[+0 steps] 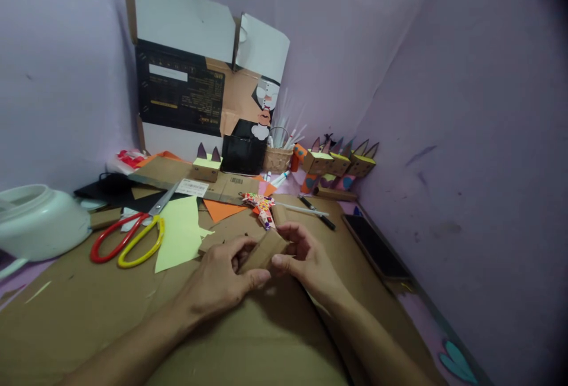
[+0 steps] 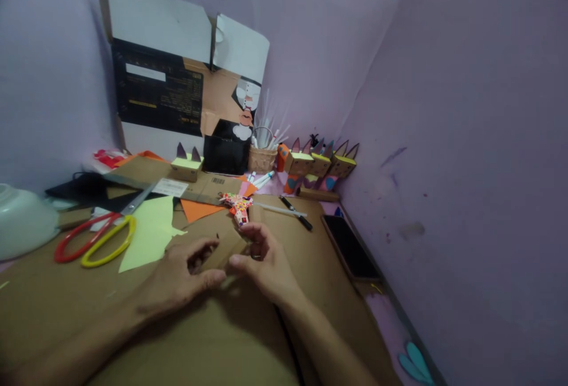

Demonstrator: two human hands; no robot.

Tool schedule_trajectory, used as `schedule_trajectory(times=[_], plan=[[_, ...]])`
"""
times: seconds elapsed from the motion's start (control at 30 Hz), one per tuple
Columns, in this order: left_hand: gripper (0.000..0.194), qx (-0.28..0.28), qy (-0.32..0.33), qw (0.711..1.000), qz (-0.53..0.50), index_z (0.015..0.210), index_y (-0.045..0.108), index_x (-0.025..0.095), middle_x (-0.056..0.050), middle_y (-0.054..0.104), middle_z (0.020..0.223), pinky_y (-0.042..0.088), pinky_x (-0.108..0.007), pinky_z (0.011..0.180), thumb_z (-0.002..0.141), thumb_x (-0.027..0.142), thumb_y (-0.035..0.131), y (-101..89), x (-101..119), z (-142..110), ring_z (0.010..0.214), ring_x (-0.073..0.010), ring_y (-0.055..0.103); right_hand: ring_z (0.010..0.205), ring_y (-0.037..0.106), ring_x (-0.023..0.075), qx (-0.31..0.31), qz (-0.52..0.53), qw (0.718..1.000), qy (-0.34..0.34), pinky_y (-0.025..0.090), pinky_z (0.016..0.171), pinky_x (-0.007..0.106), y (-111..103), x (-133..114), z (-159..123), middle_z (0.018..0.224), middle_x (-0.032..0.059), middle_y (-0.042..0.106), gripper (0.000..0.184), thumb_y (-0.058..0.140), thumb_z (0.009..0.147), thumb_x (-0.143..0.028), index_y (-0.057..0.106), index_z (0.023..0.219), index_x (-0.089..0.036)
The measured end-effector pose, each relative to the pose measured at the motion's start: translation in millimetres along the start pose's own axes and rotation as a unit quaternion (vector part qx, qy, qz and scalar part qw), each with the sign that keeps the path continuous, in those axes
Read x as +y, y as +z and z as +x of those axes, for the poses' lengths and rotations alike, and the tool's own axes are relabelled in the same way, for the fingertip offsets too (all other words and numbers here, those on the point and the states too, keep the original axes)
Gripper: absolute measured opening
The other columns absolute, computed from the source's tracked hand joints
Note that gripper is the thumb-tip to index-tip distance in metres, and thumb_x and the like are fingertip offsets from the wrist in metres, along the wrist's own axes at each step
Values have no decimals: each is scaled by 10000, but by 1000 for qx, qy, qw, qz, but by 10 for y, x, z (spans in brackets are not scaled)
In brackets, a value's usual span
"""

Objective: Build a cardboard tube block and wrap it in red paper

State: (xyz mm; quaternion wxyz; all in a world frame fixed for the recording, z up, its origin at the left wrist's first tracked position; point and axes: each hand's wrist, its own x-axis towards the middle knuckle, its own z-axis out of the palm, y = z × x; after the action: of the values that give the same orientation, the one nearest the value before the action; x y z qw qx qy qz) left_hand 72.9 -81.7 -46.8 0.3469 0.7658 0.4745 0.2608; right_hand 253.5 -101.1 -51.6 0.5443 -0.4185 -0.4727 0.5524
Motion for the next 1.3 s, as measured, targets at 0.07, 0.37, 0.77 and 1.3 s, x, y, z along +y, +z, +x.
schedule_trajectory(times=[0.07, 0.37, 0.77, 1.3], plan=[[483, 38, 11, 999, 26, 1069, 595, 207, -4, 621, 760, 422, -266, 564, 678, 480, 674, 5, -6, 6, 649, -174, 542, 563, 538, 98, 6, 15, 1000, -14, 450, 501, 201, -6, 35, 10, 737, -37, 603, 392, 808, 565, -227, 535, 846, -218], [426, 106, 91, 989, -47, 1034, 531, 201, -21, 562, 835, 434, -267, 603, 690, 398, 687, 4, -10, -18, 698, -167, 538, 623, 562, 126, -21, 7, 999, 34, 500, 610, 256, -19, 133, 5, 695, 4, 634, 256, 724, 683, -408, 687, 759, -167], [186, -123, 149, 965, -180, 926, 650, 190, -45, 621, 947, 422, -260, 741, 800, 258, 531, -213, 13, -33, 843, -177, 551, 606, 535, 142, -194, -159, 968, -27, 438, 566, 249, 80, 25, -112, 622, 2, 600, 333, 788, 569, -457, 630, 549, -166], [138, -374, 121, 919, -42, 627, 562, 182, 28, 542, 627, 333, -207, 540, 765, 185, 563, -379, 270, 40, 570, -99, 470, 642, 585, 139, -316, -130, 939, -31, 474, 611, 249, 29, -90, -101, 696, 36, 623, 326, 650, 743, -470, 639, 634, -163]])
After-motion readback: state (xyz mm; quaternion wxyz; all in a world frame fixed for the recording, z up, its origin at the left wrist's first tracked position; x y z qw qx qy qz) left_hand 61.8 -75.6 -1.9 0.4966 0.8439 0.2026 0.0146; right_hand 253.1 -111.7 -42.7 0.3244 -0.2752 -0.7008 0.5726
